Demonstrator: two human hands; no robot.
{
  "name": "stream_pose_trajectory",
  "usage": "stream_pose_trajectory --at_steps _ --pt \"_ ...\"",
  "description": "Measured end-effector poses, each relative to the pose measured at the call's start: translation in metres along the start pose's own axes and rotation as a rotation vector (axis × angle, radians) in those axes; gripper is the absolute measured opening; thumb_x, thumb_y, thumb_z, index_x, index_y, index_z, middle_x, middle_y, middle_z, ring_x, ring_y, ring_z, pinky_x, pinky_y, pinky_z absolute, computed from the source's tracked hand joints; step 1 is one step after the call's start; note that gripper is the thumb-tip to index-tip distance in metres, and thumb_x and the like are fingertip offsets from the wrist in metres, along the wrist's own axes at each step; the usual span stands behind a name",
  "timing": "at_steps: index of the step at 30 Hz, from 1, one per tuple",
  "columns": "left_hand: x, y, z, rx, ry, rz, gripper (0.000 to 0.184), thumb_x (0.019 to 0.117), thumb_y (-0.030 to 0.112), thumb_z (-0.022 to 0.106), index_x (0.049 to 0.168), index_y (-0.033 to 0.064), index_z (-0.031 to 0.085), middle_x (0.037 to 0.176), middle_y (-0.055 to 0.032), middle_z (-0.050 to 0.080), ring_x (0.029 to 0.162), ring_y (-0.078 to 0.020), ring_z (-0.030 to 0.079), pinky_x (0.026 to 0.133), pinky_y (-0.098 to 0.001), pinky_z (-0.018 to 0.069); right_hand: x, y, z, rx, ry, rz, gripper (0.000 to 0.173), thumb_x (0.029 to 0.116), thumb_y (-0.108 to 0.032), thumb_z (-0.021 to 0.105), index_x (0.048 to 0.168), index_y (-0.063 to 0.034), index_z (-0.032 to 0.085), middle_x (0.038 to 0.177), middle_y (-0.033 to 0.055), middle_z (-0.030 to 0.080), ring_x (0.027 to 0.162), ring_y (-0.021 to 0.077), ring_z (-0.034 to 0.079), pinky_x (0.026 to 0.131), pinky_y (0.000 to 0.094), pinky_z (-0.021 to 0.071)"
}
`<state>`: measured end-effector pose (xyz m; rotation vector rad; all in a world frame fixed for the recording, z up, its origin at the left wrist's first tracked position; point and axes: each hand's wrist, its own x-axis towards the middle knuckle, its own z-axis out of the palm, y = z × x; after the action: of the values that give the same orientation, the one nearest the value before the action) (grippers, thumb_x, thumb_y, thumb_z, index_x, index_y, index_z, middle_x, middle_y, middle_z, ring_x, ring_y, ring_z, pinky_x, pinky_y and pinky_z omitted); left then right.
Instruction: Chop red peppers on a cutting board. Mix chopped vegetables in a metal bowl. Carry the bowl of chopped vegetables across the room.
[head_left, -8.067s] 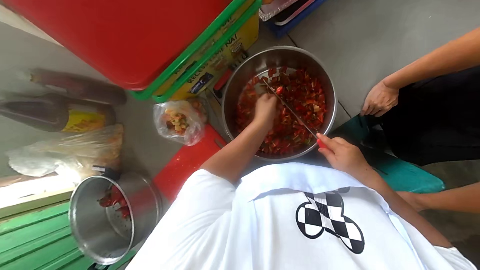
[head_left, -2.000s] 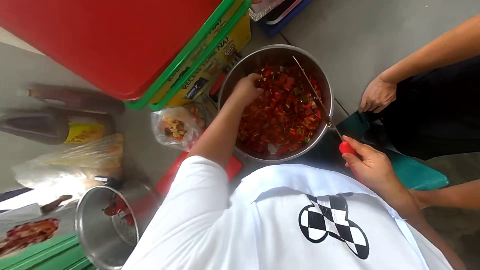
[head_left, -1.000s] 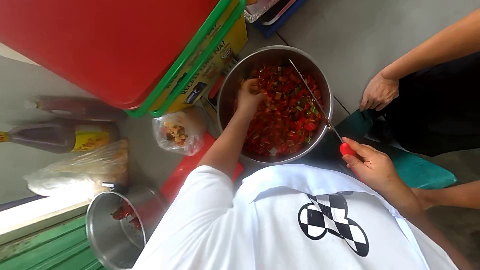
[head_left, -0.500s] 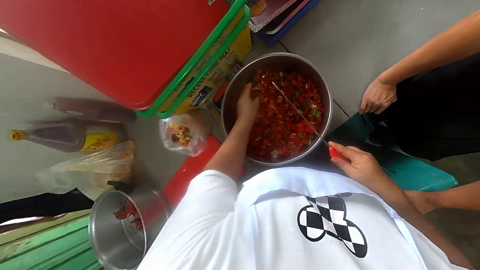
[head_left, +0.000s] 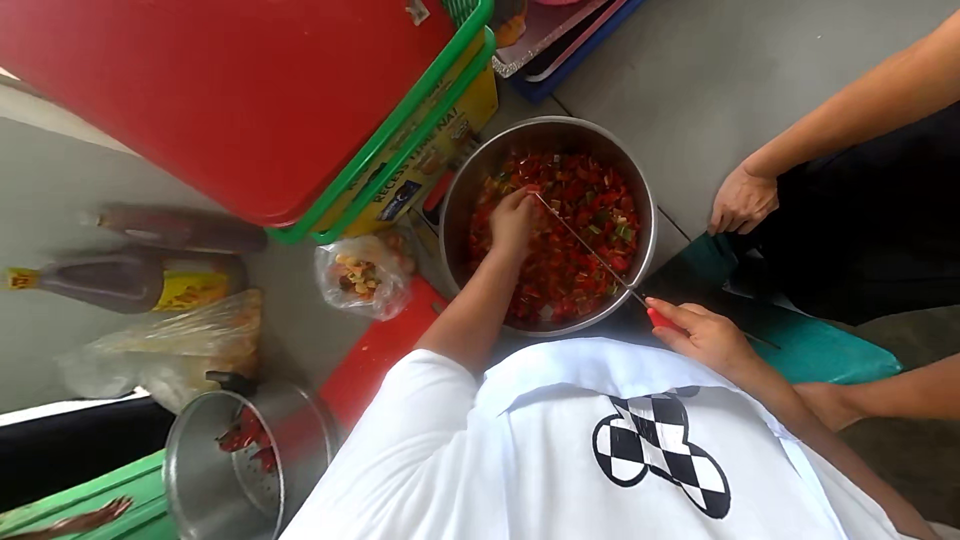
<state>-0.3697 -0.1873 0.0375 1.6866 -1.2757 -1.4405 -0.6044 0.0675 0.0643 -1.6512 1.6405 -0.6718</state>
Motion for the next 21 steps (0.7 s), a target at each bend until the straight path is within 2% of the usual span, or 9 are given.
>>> stream_pose_trajectory --at_steps 2,6,9,12,14,16,17,19,21 --pt "0.000 0.006 -0.001 -0.145 0.051 -0.082 0.037 0.1046 0.016 0.057 0.137 0.0002 0.053 0.112 -0.0119 0.065 0.090 -0.0143 0.064 0.081 -0.0298 0.0542 0.003 -0.001 0.001 -0.022 0.003 -0.029 0.040 0.1016 -0.026 0.059 0.136 -0.0065 0.067 0.105 0.0222 0.073 0.094 0.0383 0.071 0.082 0.0507 0.0573" --pt "-0.008 0.014 -0.004 -0.251 0.078 -0.174 0.024 0.1046 0.016 0.057 0.124 0.0021 0.060 0.091 -0.0052 0.065 0.077 -0.0110 0.063 0.072 -0.0268 0.0547 0.006 -0.003 0.001 -0.048 0.009 -0.062 0.038 0.1011 -0.023 0.060 0.134 -0.0060 0.068 0.105 0.0232 0.073 0.092 0.0395 0.071 0.079 0.0509 0.0579" --pt "-0.018 0.013 -0.004 -0.327 0.033 -0.214 0.021 0.1045 0.016 0.056 0.121 0.0032 0.060 0.090 -0.0043 0.065 0.074 -0.0101 0.063 0.068 -0.0247 0.0540 0.008 -0.003 0.002 -0.058 0.016 -0.083 0.039 0.1012 -0.022 0.059 0.134 -0.0046 0.068 0.103 0.0239 0.073 0.090 0.0402 0.071 0.078 0.0509 0.0583" --pt "-0.044 0.014 -0.006 -0.264 -0.096 -0.287 0.026 0.1043 0.017 0.058 0.125 0.0021 0.058 0.098 -0.0067 0.065 0.079 -0.0113 0.063 0.072 -0.0265 0.0544 0.016 -0.006 0.006 -0.064 0.012 -0.074 0.040 0.1011 -0.022 0.059 0.135 -0.0039 0.067 0.105 0.0246 0.073 0.091 0.0415 0.071 0.080 0.0529 0.0578" --pt "-0.060 0.011 -0.012 -0.030 -0.293 -0.243 0.027 0.1050 0.014 0.056 0.127 -0.0026 0.059 0.111 -0.0114 0.066 0.092 -0.0134 0.065 0.085 -0.0302 0.0554 0.022 -0.008 0.008 -0.047 0.010 -0.054 0.041 0.1013 -0.021 0.058 0.137 -0.0024 0.065 0.106 0.0257 0.073 0.093 0.0421 0.071 0.084 0.0540 0.0568" --pt "-0.054 0.006 -0.031 0.356 -0.333 -0.047 0.028 0.1034 0.014 0.059 0.127 0.0018 0.066 0.126 -0.0132 0.068 0.114 -0.0181 0.064 0.101 -0.0380 0.0505 0.023 -0.006 0.006 0.000 0.019 -0.043 0.043 0.1013 -0.023 0.057 0.138 -0.0012 0.064 0.109 0.0259 0.073 0.096 0.0393 0.071 0.087 0.0508 0.0568" --pt "-0.040 -0.001 -0.046 0.528 -0.256 0.043 0.035 0.1019 0.017 0.062 0.135 0.0057 0.064 0.136 -0.0164 0.064 0.128 -0.0266 0.059 0.110 -0.0470 0.0465 0.022 -0.006 0.004 0.033 0.022 -0.034 0.044 0.1019 -0.025 0.056 0.138 -0.0014 0.063 0.111 0.0249 0.073 0.096 0.0347 0.072 0.086 0.0464 0.0577" --pt "-0.010 -0.021 -0.073 0.642 -0.034 0.026 0.063 0.0980 0.035 0.067 0.153 0.0091 0.048 0.153 -0.0274 0.045 0.143 -0.0454 0.041 0.116 -0.0628 0.0349 0.018 -0.003 -0.001 0.098 0.030 -0.016 0.046 0.1031 -0.030 0.055 0.138 -0.0019 0.063 0.113 0.0221 0.072 0.092 0.0233 0.071 0.080 0.0352 0.0591" --pt "0.007 -0.035 -0.073 0.646 0.045 -0.080 0.089 0.0919 0.055 0.069 0.162 0.0145 0.032 0.161 -0.0276 0.034 0.148 -0.0471 0.033 0.118 -0.0655 0.0312 0.015 -0.003 -0.004 0.139 0.040 0.000 0.047 0.1034 -0.031 0.055 0.138 -0.0002 0.062 0.114 0.0217 0.071 0.090 0.0168 0.070 0.078 0.0283 0.0584"
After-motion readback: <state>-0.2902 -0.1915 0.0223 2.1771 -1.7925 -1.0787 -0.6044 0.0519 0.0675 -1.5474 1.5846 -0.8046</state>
